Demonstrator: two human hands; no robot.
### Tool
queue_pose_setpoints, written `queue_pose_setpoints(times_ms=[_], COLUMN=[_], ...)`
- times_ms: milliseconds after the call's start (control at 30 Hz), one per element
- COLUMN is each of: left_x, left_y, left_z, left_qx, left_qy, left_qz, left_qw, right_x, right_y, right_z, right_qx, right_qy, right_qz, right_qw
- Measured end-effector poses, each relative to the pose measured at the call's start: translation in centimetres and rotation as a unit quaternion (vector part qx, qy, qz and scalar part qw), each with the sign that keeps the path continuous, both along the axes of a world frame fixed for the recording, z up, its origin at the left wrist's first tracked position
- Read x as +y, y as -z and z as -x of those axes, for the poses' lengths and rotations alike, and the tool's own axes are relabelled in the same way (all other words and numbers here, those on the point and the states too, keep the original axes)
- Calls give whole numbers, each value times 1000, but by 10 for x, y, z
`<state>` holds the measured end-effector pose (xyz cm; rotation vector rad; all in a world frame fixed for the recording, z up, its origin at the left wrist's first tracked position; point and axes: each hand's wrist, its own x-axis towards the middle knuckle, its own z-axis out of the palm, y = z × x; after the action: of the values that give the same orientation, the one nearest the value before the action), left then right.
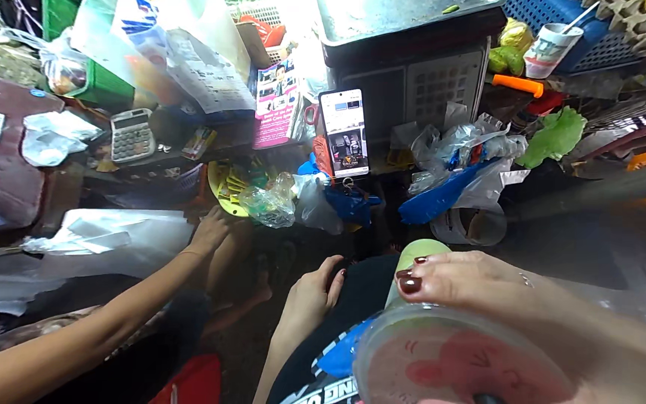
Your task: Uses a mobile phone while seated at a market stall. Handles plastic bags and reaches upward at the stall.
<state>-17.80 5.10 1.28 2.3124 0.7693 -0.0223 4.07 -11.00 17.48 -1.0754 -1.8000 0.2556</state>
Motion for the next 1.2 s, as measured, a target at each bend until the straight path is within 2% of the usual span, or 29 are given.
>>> queue_pose_setpoints(times_ms=[300, 1200], left_x=[-1, 1], left_y=[-2, 1], left_z=[0, 0], left_qx=[23, 8], left_qy=[2, 17], left_qz=[11, 6], left_qw=[1000, 1000], right_x=[0, -1], right_y=[0, 0], right_z=[1, 4], right_qx=[-9, 2], right_qy=[1, 5], right_qz=[-3, -1], right_qw=[1000, 1000])
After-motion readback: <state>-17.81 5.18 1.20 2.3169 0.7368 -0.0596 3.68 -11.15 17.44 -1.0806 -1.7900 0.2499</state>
